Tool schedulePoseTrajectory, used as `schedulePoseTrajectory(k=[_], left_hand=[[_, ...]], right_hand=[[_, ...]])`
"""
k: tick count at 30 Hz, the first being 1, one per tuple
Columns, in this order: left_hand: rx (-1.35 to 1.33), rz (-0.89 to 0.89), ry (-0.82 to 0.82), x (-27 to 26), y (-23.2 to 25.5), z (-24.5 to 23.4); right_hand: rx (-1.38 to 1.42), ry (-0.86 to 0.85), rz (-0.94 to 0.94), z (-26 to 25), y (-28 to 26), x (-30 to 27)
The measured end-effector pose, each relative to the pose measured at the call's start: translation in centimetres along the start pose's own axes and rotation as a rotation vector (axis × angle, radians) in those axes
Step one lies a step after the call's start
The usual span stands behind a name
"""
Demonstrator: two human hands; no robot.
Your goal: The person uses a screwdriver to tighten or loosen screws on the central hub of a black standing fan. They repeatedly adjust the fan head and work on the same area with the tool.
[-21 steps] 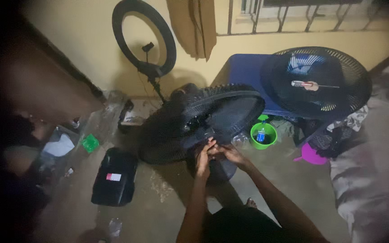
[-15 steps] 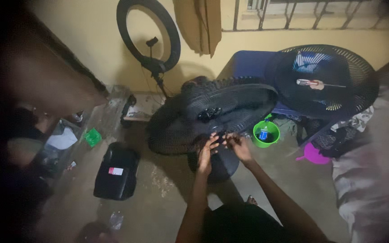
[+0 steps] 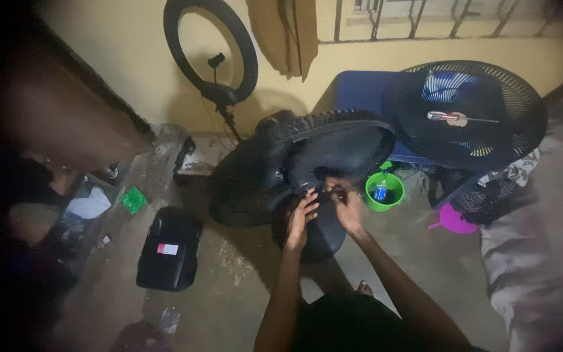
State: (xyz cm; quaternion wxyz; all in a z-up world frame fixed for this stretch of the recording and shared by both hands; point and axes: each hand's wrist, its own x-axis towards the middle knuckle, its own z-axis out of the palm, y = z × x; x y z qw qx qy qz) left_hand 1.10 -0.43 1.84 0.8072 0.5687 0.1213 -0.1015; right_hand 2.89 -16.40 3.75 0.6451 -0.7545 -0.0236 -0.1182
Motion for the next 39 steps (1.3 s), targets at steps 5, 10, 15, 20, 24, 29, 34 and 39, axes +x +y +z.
schedulePoseTrajectory(k=[5,10,15,20,24,29,34,39], left_hand=[[-0.005,-0.029,0.057,-0.3,-0.4,-0.5],[-0.042,-0.066,0.073,0.6,-1.1,-1.1],[-0.073,-0.039,0.048,1.9,-3.4,-2.2],[-0.131,0.153,-0.038,2.5,-5.0,-2.6],[-0.138,-0.044,0.015,3.5,-4.5,-1.6],[-0.131,-0.137,-0.005,4.2,-4.3,-1.7],[-0.206,-0.069,-0.026,5.1,-5.1,-1.8],[-0.065,-0.006,-0.002,5.7,-5.9,-2.5]], right_hand=[[0.113,-0.088,0.131,0.6,5.3,0.2],[0.278,-0.140,0.205,1.0,7.2,-0.2],[0.405,-0.171,0.473,0.8,3.5,-0.8],[0.514,-0.145,0.518,1.0,1.3,-0.5],[0.534,-0.256,0.567,0.9,2.0,-0.6],[0.749,-0.326,0.543,2.2,4.2,-1.6],[0.736,-0.213,0.576,2.7,6.0,-0.5],[0.781,-0.212,0.610,0.8,4.9,1.4]])
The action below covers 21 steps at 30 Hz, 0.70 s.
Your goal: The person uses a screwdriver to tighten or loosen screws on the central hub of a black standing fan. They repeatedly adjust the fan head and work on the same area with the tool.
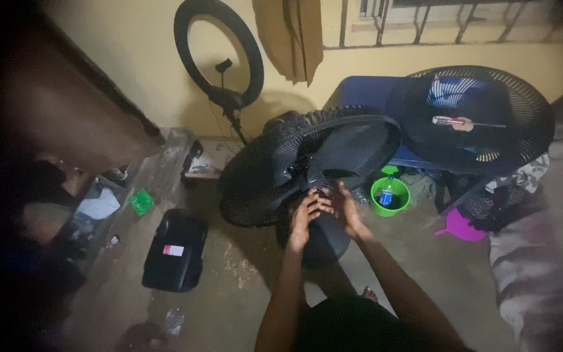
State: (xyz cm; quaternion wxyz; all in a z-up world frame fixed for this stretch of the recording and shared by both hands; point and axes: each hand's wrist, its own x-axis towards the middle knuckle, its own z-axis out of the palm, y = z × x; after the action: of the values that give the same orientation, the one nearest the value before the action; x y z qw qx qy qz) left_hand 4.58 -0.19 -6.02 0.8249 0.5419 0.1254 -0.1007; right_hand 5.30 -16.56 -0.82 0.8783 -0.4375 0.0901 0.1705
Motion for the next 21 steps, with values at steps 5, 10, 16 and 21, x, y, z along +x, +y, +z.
schedulePoseTrajectory(k=[5,10,16,21], left_hand=[[0.037,-0.123,0.137,1.3,-0.9,0.7],[0.037,-0.166,0.206,2.2,-1.3,1.4],[-0.014,-0.175,0.301,2.8,-2.1,1.9],[-0.114,-0.185,0.273,2.0,-0.5,2.9]], right_hand=[[0.241,-0.123,0.055,0.8,-2.2,-0.7],[0.593,-0.003,0.122,1.4,-2.7,-0.3],[0.599,0.105,-0.002,1.3,-4.2,-0.3],[0.267,0.225,-0.295,4.2,-6.3,-0.9]])
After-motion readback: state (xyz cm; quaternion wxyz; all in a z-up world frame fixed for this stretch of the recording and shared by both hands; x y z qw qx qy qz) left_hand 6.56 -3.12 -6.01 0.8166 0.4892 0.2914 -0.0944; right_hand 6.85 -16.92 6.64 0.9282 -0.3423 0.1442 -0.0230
